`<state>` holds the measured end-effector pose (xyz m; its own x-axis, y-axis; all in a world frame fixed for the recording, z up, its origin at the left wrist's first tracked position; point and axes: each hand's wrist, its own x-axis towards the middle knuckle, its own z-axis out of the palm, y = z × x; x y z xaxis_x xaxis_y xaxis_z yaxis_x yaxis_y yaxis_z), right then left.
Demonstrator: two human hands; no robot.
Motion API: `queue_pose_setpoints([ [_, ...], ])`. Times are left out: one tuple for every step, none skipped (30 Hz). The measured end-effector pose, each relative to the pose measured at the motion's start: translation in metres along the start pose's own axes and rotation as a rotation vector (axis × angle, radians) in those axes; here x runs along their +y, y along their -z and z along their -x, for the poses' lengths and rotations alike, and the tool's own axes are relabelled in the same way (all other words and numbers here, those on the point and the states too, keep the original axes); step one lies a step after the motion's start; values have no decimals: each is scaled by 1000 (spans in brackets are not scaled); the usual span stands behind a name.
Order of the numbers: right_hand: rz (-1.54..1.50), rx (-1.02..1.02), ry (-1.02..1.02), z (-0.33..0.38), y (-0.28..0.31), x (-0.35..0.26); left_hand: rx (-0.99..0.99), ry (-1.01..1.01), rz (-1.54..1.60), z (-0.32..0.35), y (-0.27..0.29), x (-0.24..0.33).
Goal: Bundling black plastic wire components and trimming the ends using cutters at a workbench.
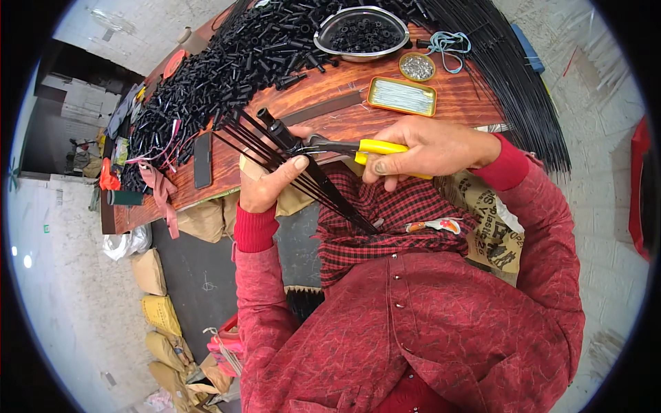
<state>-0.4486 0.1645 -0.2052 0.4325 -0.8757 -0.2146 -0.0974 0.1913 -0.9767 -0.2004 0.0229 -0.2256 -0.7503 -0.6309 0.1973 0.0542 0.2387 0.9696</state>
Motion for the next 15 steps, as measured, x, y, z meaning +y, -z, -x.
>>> queue_pose_setpoints([
  [2, 1, -4, 0, -1, 2, 0, -1, 4, 0, 1, -2],
  [78, 61, 59, 0, -5, 3, 6, 9, 20, 0, 1, -3],
  [154, 121, 122, 1, -8, 3, 13, 20, 35, 0, 1, -5],
  [228, 201, 183, 1, -11, 4, 14, 19, 37, -1, 0, -5],
  [229, 200, 182, -1, -14, 8, 25, 8, 58, -2, -1, -6],
  [389, 321, 356, -6, -17, 17, 36, -4, 78, -2, -2, -6],
  [548, 442, 530, -10, -20, 25, 35, -4, 79, -2, -4, -4],
  [538, 500, 557, -13, -23, 29, 54, 29, 119, -2, -8, -1],
  [539, 501, 556, -14, -26, 32, 72, 63, 158, -2, -10, 1],
  [474, 561, 568, -17, -30, 34, 76, 62, 157, -2, -7, -1],
  [409, 621, 577, -20, -32, 36, 70, 50, 104, -1, -3, -4],
  [418, 656, 612, -25, -33, 36, 64, 37, 51, -1, 0, -6],
  [418, 658, 610, -30, -34, 36, 62, 38, 52, 0, 0, -6],
  [442, 713, 609, -35, -35, 36, 56, 40, 30, 0, 0, -5],
  [466, 768, 607, -40, -36, 36, 49, 41, 9, 0, -1, -4],
])
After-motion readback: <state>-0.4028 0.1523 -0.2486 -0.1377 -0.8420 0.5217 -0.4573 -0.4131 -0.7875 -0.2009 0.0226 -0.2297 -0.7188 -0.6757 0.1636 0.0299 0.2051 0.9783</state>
